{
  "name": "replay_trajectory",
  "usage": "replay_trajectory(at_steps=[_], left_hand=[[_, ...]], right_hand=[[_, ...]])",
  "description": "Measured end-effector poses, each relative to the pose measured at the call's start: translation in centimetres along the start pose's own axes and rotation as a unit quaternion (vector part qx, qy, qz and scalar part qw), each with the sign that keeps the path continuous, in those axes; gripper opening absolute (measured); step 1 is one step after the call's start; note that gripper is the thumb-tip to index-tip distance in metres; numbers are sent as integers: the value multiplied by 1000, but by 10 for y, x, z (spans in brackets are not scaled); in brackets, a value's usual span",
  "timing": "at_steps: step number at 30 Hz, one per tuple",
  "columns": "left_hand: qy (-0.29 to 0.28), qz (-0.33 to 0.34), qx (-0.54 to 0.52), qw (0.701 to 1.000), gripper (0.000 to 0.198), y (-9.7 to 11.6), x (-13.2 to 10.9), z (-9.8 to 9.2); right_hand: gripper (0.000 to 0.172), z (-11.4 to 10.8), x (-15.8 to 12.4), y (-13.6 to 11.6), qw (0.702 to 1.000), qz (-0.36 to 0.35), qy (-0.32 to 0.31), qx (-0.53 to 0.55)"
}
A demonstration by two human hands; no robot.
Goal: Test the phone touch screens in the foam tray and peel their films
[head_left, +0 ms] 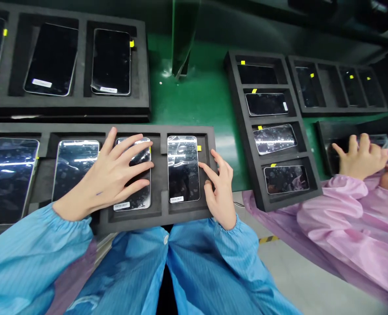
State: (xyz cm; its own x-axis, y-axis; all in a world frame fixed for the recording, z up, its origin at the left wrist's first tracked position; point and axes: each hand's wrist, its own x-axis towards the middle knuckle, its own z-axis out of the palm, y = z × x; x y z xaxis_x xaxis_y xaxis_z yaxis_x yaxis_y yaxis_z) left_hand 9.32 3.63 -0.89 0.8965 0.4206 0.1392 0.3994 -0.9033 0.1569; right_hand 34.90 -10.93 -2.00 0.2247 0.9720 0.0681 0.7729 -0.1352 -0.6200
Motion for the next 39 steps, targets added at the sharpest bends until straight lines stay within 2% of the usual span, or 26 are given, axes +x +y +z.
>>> replay_trajectory(at_steps=[11, 15, 17, 20, 22, 24, 27, 30, 36, 39], left_hand=[[0, 0, -9, 1000, 27, -3, 3, 5], [7, 4, -35, 999, 34, -5, 0, -1], [34, -40, -65, 997, 42, -3, -3, -11], [107, -134, -101, 980, 59, 8, -13, -29], [144, -160, -100, 971, 64, 17, -23, -36], [151, -183, -88, 967, 63, 26, -35, -35], [114, -204, -86, 968, 55, 34, -51, -24], [70, -172, -83, 979, 43, 36, -53, -12], [-11, -92, -13, 996, 43, 29, -20, -7], [-54, -80, 16, 995, 40, 26, -8, -7]], right_hand=[[63, 1, 0, 1, 1000, -14, -2, -23], [63, 1, 0, 1, 1000, -14, -3, -25], [62, 2, 0, 1, 1000, -17, 3, -23], [61, 3, -1, 1, 999, -25, 14, -22], [61, 4, -2, 1, 999, -29, 18, -23], [61, 4, -2, 1, 999, -31, 19, -24], [62, 4, -2, 2, 999, -33, 19, -21], [64, 4, -1, 4, 999, -32, 8, -14], [63, 2, 0, 4, 1000, -24, 5, 5], [62, 3, -1, 2, 1000, -26, 10, 4]])
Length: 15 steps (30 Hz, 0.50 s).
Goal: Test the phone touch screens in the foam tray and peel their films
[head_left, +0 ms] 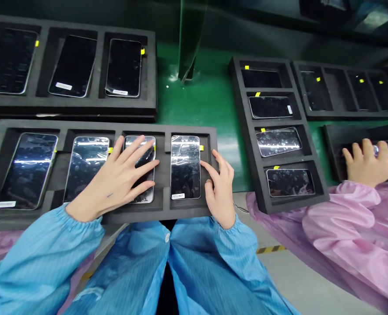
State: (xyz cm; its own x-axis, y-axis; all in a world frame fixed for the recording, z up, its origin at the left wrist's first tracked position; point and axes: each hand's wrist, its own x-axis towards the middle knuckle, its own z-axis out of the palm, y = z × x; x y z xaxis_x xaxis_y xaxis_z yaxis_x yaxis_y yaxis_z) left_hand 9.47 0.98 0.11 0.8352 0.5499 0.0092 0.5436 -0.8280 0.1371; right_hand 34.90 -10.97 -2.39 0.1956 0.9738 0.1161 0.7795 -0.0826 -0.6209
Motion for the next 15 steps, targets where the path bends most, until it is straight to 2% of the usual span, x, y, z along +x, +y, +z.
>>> replay_trajectory(at_steps=[5, 9, 12, 15], left_hand=[[29, -4, 11, 1000, 31, -5, 2, 7], [29, -7, 12, 999, 34, -10, 0, 8], [37, -35, -46, 998, 43, -9, -8, -1], [102, -86, -125, 983, 51, -3, -26, -8]], right_hand=[[64, 4, -2, -4, 1000, -6, 8, -16], [65, 7, -3, -6, 999, -9, 10, -29], [64, 8, -3, -5, 999, -10, 20, -31], [62, 8, -3, -4, 999, -17, 40, -20]])
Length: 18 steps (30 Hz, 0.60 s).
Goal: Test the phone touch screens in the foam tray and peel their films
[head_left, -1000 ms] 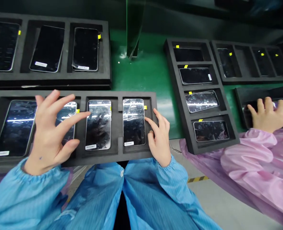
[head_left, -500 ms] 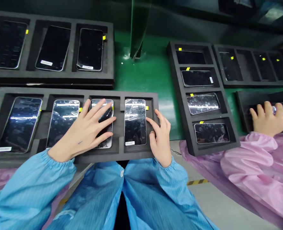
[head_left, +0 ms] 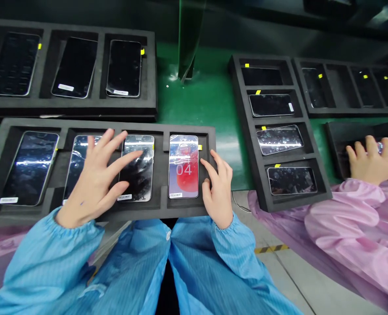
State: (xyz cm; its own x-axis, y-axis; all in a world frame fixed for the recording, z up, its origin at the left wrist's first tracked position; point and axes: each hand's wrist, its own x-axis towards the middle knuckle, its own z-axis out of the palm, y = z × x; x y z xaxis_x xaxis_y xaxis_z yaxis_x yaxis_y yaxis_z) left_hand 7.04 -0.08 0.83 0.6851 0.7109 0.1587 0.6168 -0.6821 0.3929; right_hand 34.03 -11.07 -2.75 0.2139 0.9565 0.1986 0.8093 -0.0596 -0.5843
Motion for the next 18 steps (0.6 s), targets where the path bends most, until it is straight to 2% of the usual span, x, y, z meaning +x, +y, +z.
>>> replay_trajectory(at_steps=[4, 8, 12, 18], left_hand=[[69, -55, -37, 995, 43, 6, -32, 1], [87, -96, -52, 990, 40, 7, -57, 8], [92, -57, -41, 993, 40, 4, -65, 10], [48, 1, -42, 998, 40, 0, -60, 14]], right_hand=[[46, -5, 0, -2, 999, -41, 19, -1], [25, -11, 1, -4, 987, -162, 9, 2], [15, -14, 4, -4, 975, -222, -3, 7], [14, -14, 6, -3, 975, -220, -40, -6]])
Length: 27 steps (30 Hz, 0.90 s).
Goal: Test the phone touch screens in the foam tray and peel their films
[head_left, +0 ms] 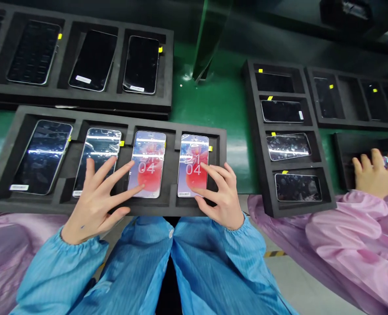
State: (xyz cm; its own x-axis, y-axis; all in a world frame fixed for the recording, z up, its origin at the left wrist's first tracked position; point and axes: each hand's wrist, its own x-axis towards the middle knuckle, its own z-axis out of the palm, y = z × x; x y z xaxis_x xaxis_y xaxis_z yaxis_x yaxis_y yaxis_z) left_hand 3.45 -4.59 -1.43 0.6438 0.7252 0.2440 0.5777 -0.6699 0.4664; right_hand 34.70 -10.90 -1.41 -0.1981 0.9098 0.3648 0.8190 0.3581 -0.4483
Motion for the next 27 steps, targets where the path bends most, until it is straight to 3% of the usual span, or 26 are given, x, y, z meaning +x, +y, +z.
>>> replay_trajectory(at_steps=[2, 4, 6, 8, 11, 16, 23, 27], left_hand=[[-15, -15, 14, 1000, 42, -1, 2, 1], [-37, -61, 55, 996, 52, 0, 4, 3], [-36, -104, 94, 989, 58, 1, 5, 4], [-14, -124, 105, 987, 58, 3, 6, 6], [-6, -140, 94, 986, 58, 4, 7, 6], [-29, -152, 90, 984, 60, 7, 9, 4], [-48, -145, 6, 988, 64, 30, 7, 13], [-57, -103, -14, 993, 61, 35, 20, 5]], right_hand=[[16, 0, 1, 0, 999, 29, -33, -8], [32, 1, 0, 0, 996, 67, -58, -22], [52, 3, -1, 0, 992, 105, -57, -32], [61, 6, -4, 1, 988, 146, -31, -30], [65, 10, -8, 2, 980, 197, -3, -1], [70, 10, -11, 6, 980, 193, -12, 40], [72, -10, -31, 13, 975, 220, 9, 45], [64, -22, -30, 20, 972, 233, 8, 6]])
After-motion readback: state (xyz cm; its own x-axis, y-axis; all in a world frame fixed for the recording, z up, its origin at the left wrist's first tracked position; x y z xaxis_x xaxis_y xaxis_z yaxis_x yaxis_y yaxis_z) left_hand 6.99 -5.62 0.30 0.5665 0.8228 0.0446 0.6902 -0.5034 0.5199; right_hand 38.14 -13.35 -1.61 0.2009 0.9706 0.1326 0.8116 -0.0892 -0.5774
